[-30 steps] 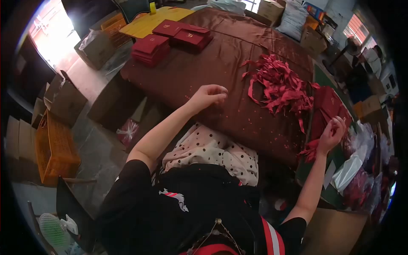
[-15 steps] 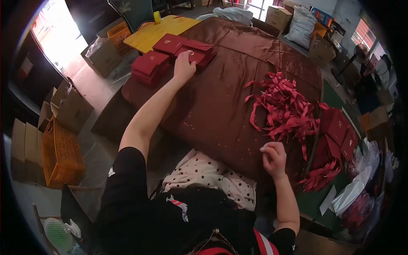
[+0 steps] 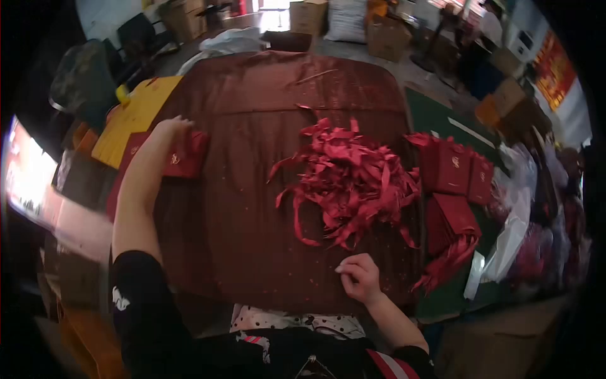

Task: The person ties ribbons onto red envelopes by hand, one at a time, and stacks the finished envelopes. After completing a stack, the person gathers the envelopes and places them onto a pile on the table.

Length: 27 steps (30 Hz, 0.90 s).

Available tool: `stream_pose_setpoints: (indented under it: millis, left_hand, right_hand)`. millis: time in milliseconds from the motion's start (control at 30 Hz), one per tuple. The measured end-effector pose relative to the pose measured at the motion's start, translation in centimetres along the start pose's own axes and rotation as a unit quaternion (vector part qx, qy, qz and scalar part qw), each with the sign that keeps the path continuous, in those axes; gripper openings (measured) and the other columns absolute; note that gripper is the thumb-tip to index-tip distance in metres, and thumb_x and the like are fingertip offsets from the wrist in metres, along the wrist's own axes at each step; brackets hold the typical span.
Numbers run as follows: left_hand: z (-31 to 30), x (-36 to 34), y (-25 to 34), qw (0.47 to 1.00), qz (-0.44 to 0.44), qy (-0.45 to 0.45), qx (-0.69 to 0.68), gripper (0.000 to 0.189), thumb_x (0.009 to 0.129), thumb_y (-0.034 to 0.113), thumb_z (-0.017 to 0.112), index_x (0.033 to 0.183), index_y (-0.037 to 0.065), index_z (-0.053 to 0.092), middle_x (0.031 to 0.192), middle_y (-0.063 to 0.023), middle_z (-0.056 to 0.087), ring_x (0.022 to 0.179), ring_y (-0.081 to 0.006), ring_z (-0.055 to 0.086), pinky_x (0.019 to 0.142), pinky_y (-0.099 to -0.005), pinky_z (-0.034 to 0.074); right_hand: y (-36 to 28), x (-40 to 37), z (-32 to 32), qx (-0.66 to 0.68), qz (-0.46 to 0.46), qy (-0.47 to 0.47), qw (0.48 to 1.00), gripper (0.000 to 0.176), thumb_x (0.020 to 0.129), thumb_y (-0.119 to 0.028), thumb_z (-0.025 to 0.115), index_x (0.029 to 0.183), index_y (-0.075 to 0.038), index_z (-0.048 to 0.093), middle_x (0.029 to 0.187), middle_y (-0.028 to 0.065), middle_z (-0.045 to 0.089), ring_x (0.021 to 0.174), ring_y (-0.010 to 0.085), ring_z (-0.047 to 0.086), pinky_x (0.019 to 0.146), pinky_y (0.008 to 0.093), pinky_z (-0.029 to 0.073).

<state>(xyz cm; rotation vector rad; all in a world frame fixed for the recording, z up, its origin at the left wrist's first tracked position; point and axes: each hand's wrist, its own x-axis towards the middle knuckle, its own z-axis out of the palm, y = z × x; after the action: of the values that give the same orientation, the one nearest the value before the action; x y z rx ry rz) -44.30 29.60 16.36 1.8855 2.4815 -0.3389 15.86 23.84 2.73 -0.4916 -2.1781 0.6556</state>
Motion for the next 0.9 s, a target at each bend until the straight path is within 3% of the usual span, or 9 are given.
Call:
stream_pose_setpoints:
  millis: [33,67,100,433,533,600,633,667,900]
  left_hand:
    - [7.8,-12.0,-2.4,1.0,0.028,-0.006,-0.004,0.099,0.065,0.011,0.088,0.15,0.011,0.039,0.158,-0.0126,0.036,0.147,-0.035,0.032,0.11,-0.0492,0.045]
    - [-0.5,1.1,1.7,0.999,0.049,-0.015,-0.008,0.099,0.064,0.011,0.089,0.15,0.01,0.039,0.157,-0.0129,0.037,0.147,-0.0347,0.033,0.11,-0.0491,0.045]
    - [-1.5,2.0,1.8,0.998,0.064,-0.025,-0.01,0.1,0.063,0.012,0.09,0.15,0.01,0.04,0.157,-0.0132,0.038,0.146,-0.0343,0.034,0.11,-0.049,0.045]
    - [-0.6,5.5,2.0,0.973,0.041,-0.215,-0.067,0.103,0.056,0.015,0.096,0.145,0.005,0.045,0.15,-0.0159,0.049,0.139,-0.0307,0.046,0.107,-0.0477,0.047]
    - [-0.2,6.7,0.8,0.947,-0.018,-0.305,-0.101,0.104,0.054,0.016,0.098,0.144,0.004,0.047,0.147,-0.0167,0.052,0.137,-0.0296,0.049,0.106,-0.0474,0.048]
    - [2.8,0.9,-2.1,0.911,-0.093,-0.378,-0.134,0.105,0.052,0.016,0.099,0.143,0.003,0.048,0.146,-0.0172,0.055,0.136,-0.0289,0.052,0.105,-0.0471,0.048]
    - [3.7,0.6,-2.4,0.874,-0.123,-0.418,-0.217,0.096,0.054,0.022,0.1,0.135,-0.002,0.055,0.131,-0.0181,0.066,0.121,-0.0288,0.063,0.1,-0.0468,0.051]
    - [4.0,-0.7,-1.9,0.955,-0.069,-0.264,-0.119,0.096,0.054,0.026,0.1,0.134,-0.001,0.055,0.132,-0.0166,0.065,0.122,-0.0303,0.063,0.099,-0.0453,0.052]
    - [3.0,-6.7,7.4,0.951,0.015,-0.302,-0.063,0.112,0.053,0.033,0.097,0.147,0.004,0.043,0.145,-0.0172,0.048,0.137,-0.0361,0.045,0.11,-0.0428,0.044]
  right_hand:
    - [0.0,0.2,0.0,0.001,-0.002,-0.008,1.0,0.023,0.074,0.004,0.072,0.089,-0.013,0.07,0.094,0.0045,0.066,0.083,0.0252,0.065,0.068,0.0361,0.055]
    - [0.2,0.0,0.0,-0.001,-0.003,-0.024,1.0,0.024,0.074,0.004,0.072,0.09,-0.013,0.071,0.094,0.0037,0.066,0.084,0.0235,0.065,0.068,0.0356,0.055]
    - [0.4,-0.1,-0.1,-0.013,0.005,-0.012,1.0,0.024,0.074,0.004,0.072,0.09,-0.013,0.071,0.094,0.0037,0.066,0.084,0.0235,0.065,0.068,0.0356,0.055]
    - [0.4,0.5,0.4,-0.005,0.049,-0.03,0.998,0.025,0.069,0.006,0.071,0.085,-0.013,0.07,0.089,0.0032,0.067,0.08,0.024,0.066,0.07,0.0344,0.053]
    - [0.4,0.5,0.5,0.001,0.053,-0.024,0.998,0.025,0.069,0.007,0.071,0.085,-0.012,0.07,0.09,0.0039,0.067,0.081,0.0249,0.065,0.072,0.0351,0.053]
    - [0.3,0.7,0.7,0.007,0.045,-0.024,0.999,0.025,0.07,0.009,0.071,0.086,-0.011,0.069,0.09,0.0056,0.067,0.082,0.0257,0.064,0.071,0.0348,0.052]
    - [0.4,0.6,0.7,0.009,0.035,-0.025,0.999,0.023,0.073,0.007,0.071,0.087,-0.011,0.07,0.092,0.0049,0.066,0.083,0.0258,0.064,0.069,0.0351,0.053]
    - [0.6,0.5,0.8,0.016,0.031,-0.031,0.999,0.024,0.073,0.007,0.07,0.087,-0.011,0.07,0.092,0.0054,0.066,0.083,0.0263,0.064,0.07,0.0352,0.053]
    - [0.5,0.0,0.6,0.069,0.023,-0.075,0.995,0.024,0.072,0.009,0.069,0.088,-0.009,0.07,0.092,0.0071,0.065,0.084,0.0272,0.063,0.07,0.0359,0.052]
